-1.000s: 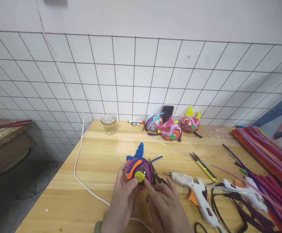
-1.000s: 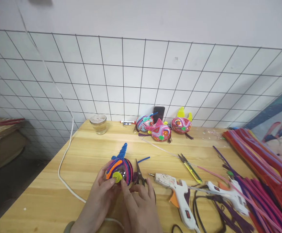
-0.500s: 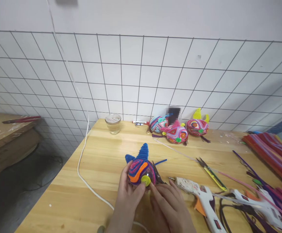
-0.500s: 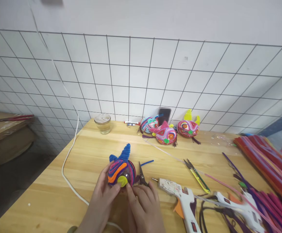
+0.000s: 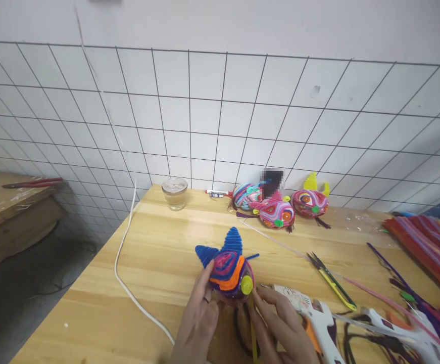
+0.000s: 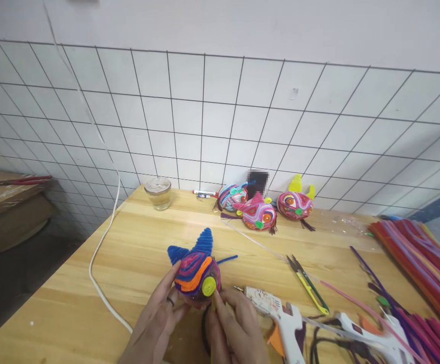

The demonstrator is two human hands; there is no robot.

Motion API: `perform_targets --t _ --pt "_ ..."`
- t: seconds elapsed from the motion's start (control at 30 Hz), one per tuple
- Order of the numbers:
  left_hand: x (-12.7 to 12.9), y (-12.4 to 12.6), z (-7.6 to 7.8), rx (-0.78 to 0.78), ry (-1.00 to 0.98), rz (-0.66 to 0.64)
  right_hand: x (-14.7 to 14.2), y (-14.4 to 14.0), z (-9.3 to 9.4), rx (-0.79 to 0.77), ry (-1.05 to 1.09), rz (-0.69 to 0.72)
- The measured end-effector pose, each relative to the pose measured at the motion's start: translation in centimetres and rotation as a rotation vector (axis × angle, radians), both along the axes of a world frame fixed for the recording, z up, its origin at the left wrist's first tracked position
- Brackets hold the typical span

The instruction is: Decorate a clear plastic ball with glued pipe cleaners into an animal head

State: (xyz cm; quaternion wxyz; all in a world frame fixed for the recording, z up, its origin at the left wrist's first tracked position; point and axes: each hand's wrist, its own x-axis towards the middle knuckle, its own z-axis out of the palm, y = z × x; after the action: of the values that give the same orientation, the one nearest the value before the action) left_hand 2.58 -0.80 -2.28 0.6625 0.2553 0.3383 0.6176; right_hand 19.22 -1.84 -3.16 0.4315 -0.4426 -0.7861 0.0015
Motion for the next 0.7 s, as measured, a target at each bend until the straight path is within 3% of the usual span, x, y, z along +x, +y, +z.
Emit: perform_targets --t 0.13,0.33,0.5,0.7 --pt "0.0 0.4 0.1 -0.136 -0.017 0.088 0.5 -0.2 0.1 0.015 0.035 -0.087" --pt "0.4 -0.3 0.8 -0.089 -0.094 0.035 -0.5 -0.8 -0.4 -0.017 0.278 -0.248" --pt "0.8 -0.3 -0.4 -0.138 -0.103 0.012 -0.9 -0.8 -0.4 -0.061 0.334 -0.334" --pt "1.3 -0.9 -1.5 -0.080 -0.076 0.010 -1.3 -0.9 -0.6 -0.200 0.430 -0.370"
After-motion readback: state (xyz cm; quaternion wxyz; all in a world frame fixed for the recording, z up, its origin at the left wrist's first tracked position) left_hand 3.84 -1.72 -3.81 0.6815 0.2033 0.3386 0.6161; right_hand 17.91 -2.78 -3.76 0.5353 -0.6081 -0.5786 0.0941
